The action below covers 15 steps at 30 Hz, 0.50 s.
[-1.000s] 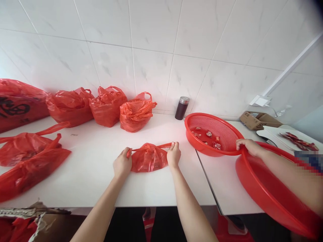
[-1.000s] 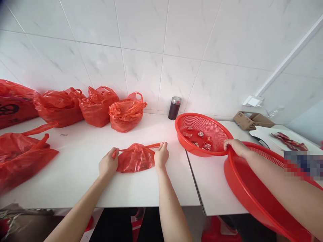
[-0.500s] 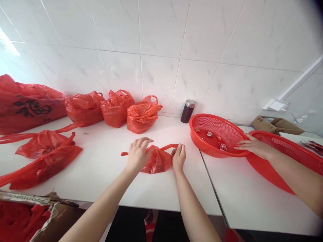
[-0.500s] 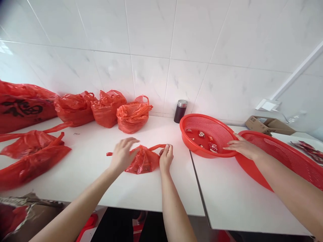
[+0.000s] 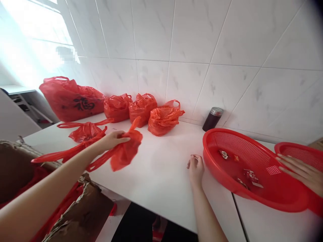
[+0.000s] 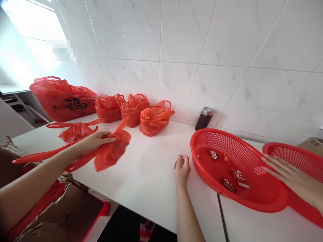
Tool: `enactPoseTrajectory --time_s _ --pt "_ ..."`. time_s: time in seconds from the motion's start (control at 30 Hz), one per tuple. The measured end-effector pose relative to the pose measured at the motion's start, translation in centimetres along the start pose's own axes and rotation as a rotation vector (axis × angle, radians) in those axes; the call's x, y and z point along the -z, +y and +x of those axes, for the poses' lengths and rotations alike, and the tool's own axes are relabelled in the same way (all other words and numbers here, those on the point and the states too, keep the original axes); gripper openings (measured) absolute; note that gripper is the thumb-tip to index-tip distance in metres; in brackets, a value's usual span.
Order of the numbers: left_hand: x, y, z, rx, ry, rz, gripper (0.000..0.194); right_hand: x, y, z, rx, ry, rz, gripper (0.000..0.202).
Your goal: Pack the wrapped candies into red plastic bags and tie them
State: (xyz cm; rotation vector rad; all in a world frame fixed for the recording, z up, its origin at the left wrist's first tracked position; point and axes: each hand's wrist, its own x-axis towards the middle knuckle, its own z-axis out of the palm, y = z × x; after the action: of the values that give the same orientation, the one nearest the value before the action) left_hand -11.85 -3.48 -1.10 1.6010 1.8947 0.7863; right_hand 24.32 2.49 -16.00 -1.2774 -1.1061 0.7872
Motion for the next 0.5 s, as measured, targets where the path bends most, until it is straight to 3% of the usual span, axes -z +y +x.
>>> enactPoseTrajectory --time_s 0.23,0.4,0.5 --pt "6.7 -8.0 0.2 0.188 0.103 0.198 0.03 0.3 -0.3 0.0 -0.021 -0.042 -0.07 0.028" --pt "9.5 -10.8 0.4 0.265 0.157 0.232 0.035 0.1 -0.6 -0.1 -0.028 -0.026 -0.118 0.028" --pt "11.1 -11.6 0.8 0.268 0.32 0.252 0.037 -0.1 -0.5 -0.2 -0.036 -0.029 -0.144 0.029"
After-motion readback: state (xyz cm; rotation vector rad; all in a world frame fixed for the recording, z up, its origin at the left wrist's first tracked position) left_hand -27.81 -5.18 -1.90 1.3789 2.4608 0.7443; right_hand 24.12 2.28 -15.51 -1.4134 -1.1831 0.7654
